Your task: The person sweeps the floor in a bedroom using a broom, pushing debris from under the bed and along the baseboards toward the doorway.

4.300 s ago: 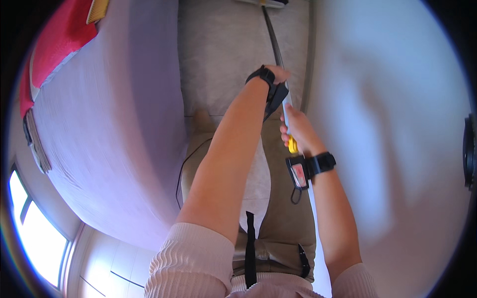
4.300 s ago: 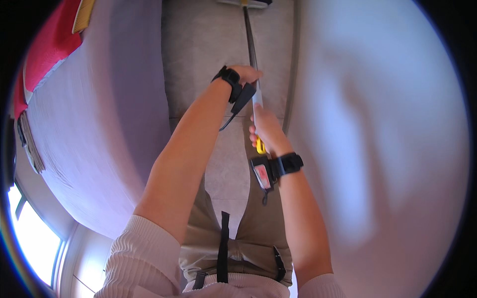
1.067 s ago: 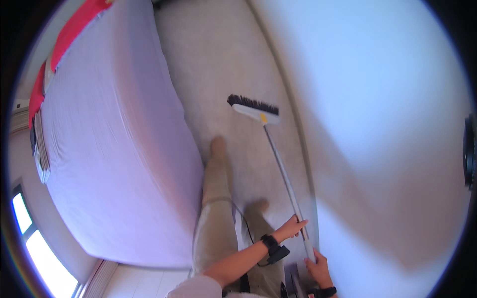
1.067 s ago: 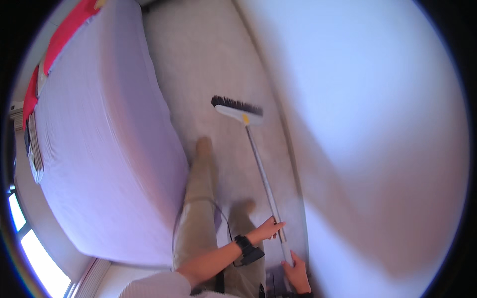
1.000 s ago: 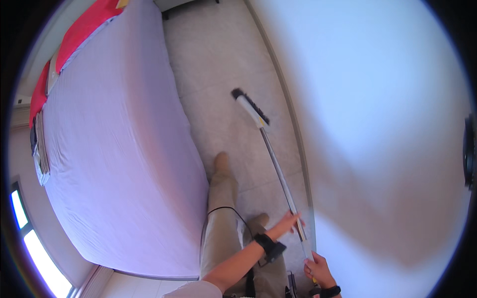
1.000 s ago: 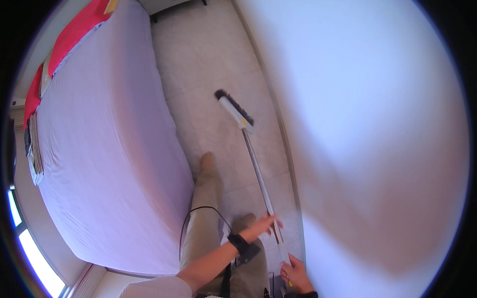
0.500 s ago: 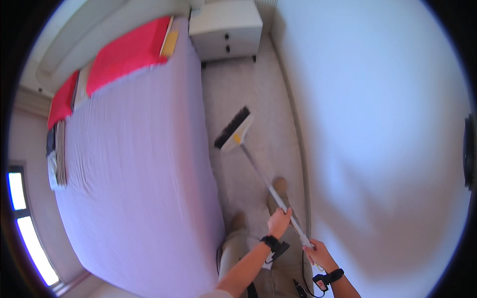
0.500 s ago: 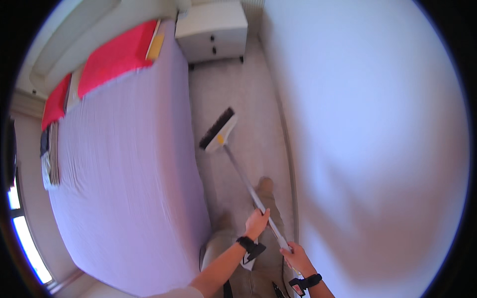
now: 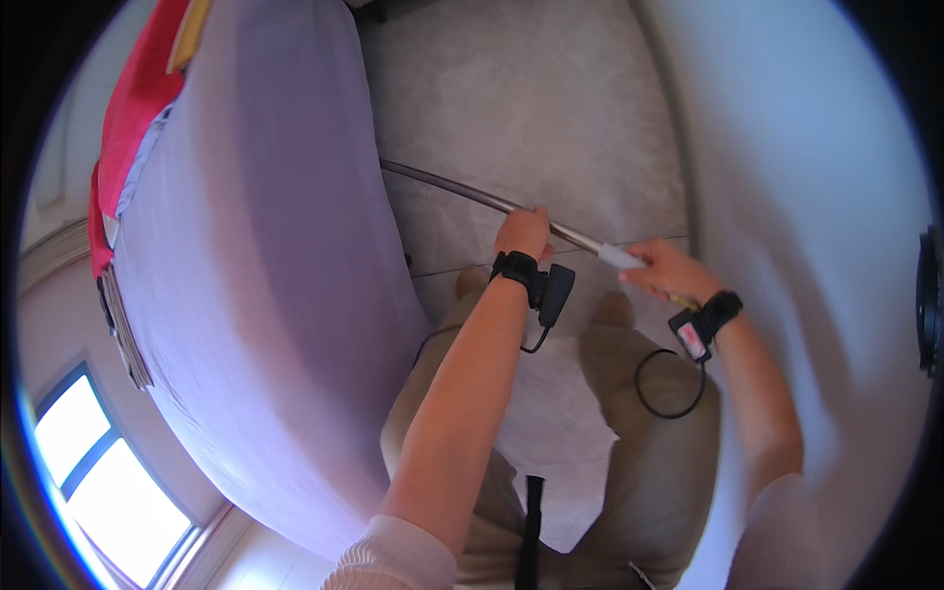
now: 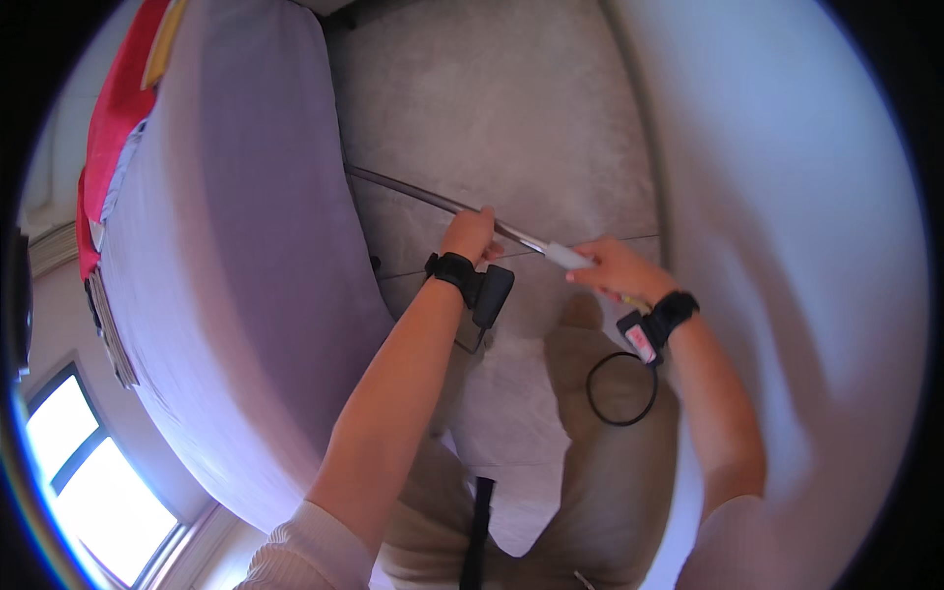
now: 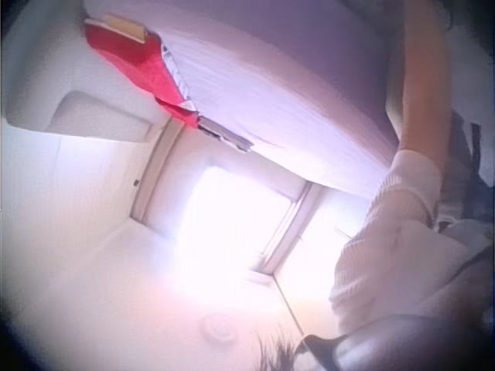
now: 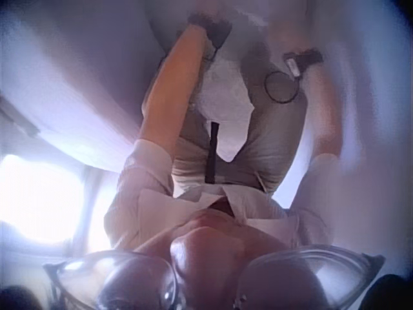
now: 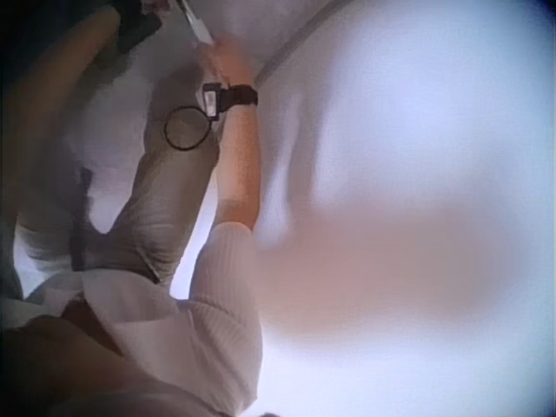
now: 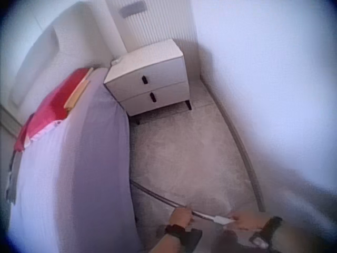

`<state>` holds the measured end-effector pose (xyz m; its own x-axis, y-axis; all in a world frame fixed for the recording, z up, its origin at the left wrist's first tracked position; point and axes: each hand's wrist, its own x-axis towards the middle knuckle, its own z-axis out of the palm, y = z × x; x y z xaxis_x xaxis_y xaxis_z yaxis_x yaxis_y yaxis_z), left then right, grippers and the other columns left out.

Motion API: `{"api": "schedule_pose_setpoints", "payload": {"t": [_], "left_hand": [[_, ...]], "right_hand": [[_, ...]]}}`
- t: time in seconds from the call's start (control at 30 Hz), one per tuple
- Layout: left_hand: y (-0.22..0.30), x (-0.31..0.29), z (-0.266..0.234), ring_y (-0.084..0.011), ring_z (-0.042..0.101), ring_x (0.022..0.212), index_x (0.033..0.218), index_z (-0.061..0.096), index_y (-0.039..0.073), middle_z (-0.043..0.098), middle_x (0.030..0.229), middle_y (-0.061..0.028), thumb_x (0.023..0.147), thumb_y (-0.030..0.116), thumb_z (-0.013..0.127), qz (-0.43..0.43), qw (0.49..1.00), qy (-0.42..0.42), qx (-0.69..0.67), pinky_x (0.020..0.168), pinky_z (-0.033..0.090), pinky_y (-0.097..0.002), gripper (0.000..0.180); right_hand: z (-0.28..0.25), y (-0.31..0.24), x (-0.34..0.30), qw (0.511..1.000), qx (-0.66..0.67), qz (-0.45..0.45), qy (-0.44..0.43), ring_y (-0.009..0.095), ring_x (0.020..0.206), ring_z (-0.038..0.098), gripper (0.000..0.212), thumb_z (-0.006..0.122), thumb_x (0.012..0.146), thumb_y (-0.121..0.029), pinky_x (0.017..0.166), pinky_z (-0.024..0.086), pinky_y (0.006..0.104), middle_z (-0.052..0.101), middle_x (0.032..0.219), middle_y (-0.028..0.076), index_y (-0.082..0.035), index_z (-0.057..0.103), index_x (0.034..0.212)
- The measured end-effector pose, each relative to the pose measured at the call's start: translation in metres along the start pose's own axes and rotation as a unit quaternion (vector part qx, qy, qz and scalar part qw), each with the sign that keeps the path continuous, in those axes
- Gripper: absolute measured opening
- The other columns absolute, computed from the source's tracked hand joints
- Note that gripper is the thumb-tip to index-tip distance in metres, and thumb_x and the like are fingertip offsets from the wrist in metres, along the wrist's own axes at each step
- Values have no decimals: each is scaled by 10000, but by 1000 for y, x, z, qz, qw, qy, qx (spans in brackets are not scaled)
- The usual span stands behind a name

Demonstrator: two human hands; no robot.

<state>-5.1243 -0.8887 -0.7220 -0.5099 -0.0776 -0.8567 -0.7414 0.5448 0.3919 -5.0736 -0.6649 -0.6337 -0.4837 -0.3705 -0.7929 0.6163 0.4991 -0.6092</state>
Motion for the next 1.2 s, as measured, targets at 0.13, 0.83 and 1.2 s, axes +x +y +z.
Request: {"api": "schedule_pose_setpoints", "payload": {"t": [0.13, 0.83, 1.2], "left_hand": [[-79, 141, -77, -220, 590, 488, 691, 587, -41, 626, 598, -143, 870, 339, 392, 77, 987, 125, -66, 495, 463, -349, 464], [-8, 274, -183, -358, 634, 683, 1243, 382, -46, 557, 965, -282, 872, 508, 401, 52, 973, 115, -194, 565, 544, -383, 666], [153, 109, -93, -310, 562, 810, 1005, 516, 16, 579, 726, -128, 710, 177, 595, 618, 606, 499, 46, 734, 420, -414, 345]], "right_hand": [[31, -15, 185, 996, -20, -51, -63, 67, 387, 433, 221, 619, 834, -244, 356, 335, 226, 474, 527, -19, -37, 608, 908], [-25, -168, 387, 904, -401, -144, 23, 153, 496, 463, 616, 497, 791, -623, 488, 375, 329, 520, 588, 45, -41, 651, 917], [-198, -157, 39, 926, -305, 17, 222, 57, 419, 447, 323, 637, 813, -353, 363, 347, 201, 562, 658, 23, -48, 530, 808]]}}
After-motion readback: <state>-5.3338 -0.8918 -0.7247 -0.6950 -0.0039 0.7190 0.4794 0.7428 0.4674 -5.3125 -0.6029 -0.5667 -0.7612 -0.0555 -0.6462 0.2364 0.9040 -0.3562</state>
